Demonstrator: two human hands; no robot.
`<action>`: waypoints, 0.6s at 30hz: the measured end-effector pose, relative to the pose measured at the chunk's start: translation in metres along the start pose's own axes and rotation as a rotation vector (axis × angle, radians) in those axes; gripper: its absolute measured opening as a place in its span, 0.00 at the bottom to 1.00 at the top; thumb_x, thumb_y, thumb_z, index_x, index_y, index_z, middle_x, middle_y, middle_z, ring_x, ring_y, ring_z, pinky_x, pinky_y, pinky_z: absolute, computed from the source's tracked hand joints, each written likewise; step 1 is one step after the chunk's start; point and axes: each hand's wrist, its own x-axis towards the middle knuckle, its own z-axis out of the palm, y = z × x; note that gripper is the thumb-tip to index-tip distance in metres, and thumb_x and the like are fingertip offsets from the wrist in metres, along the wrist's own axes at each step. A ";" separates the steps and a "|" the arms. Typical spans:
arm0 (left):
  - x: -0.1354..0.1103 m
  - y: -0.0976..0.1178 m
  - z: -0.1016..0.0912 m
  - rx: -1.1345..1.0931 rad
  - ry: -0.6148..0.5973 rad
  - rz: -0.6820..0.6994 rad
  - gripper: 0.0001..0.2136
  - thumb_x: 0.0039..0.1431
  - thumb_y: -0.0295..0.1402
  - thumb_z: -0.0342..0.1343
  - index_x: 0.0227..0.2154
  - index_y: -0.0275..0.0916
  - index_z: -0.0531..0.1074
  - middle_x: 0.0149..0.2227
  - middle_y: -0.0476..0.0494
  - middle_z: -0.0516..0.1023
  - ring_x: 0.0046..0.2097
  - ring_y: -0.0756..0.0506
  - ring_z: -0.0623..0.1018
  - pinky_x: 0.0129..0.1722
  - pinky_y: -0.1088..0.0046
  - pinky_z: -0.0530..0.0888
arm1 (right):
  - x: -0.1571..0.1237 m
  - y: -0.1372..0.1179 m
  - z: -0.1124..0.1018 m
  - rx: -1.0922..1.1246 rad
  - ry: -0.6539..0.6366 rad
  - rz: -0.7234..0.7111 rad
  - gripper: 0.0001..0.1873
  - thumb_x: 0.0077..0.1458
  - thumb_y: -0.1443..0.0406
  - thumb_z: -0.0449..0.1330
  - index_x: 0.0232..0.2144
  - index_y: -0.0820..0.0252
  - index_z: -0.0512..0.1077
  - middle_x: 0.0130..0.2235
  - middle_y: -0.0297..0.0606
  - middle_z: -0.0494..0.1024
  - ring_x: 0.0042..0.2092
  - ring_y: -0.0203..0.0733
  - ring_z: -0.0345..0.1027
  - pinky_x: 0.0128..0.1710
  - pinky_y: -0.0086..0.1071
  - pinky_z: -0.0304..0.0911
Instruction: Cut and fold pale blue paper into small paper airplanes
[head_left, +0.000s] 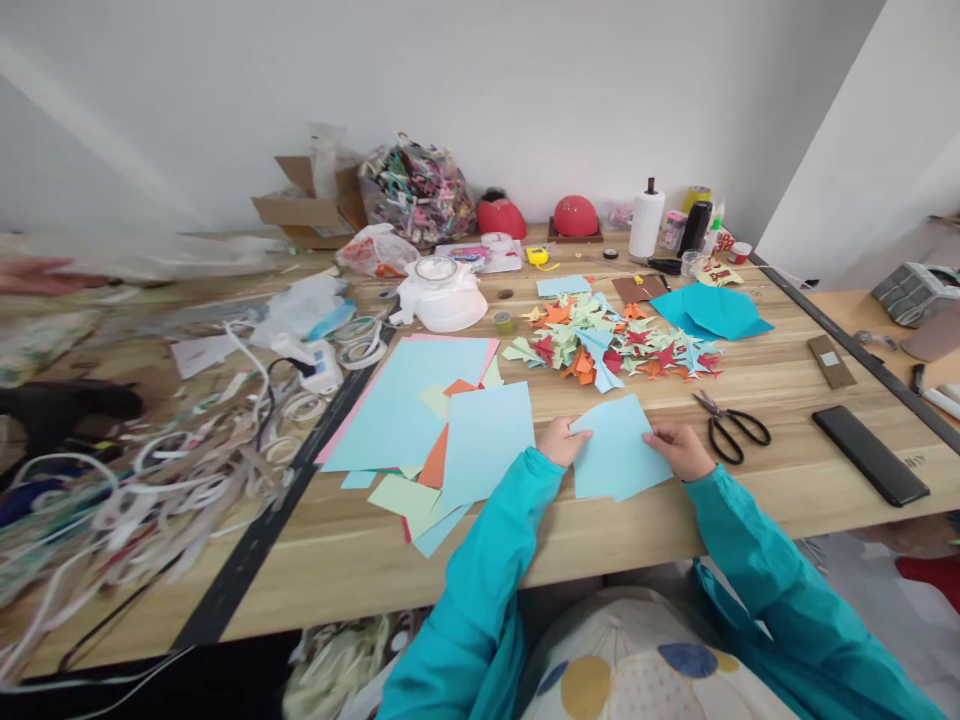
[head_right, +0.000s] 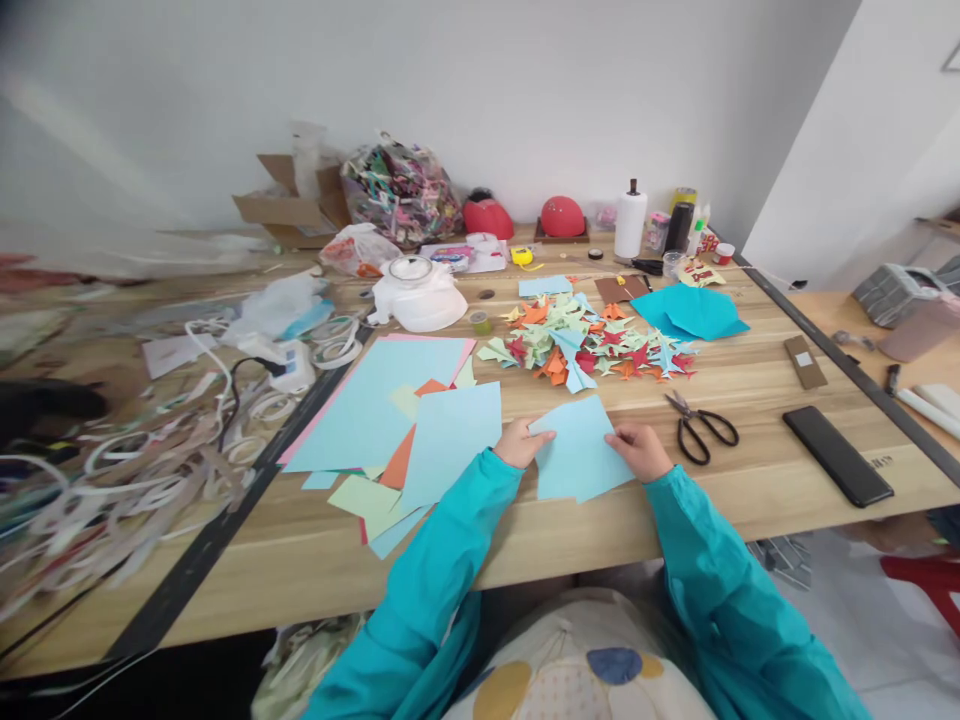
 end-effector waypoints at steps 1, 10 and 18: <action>0.000 -0.001 -0.007 0.035 0.022 0.002 0.09 0.34 0.29 0.65 0.25 0.38 0.78 0.27 0.44 0.80 0.35 0.39 0.78 0.40 0.65 0.73 | 0.002 0.002 -0.001 -0.013 0.052 -0.016 0.18 0.45 0.51 0.62 0.19 0.59 0.70 0.19 0.30 0.67 0.24 0.35 0.57 0.24 0.30 0.56; 0.024 0.019 -0.106 0.534 0.217 -0.055 0.15 0.32 0.21 0.58 0.28 0.38 0.77 0.35 0.43 0.79 0.48 0.33 0.74 0.55 0.60 0.64 | 0.034 0.009 -0.030 0.057 0.354 -0.107 0.20 0.39 0.49 0.64 0.23 0.60 0.72 0.20 0.30 0.72 0.23 0.35 0.61 0.23 0.30 0.60; -0.007 0.015 -0.078 1.034 0.346 -0.076 0.33 0.48 0.30 0.58 0.60 0.34 0.59 0.64 0.26 0.51 0.64 0.25 0.50 0.58 0.44 0.54 | 0.035 0.015 -0.024 0.080 0.373 -0.105 0.18 0.39 0.51 0.66 0.24 0.61 0.73 0.21 0.32 0.72 0.23 0.35 0.62 0.23 0.30 0.58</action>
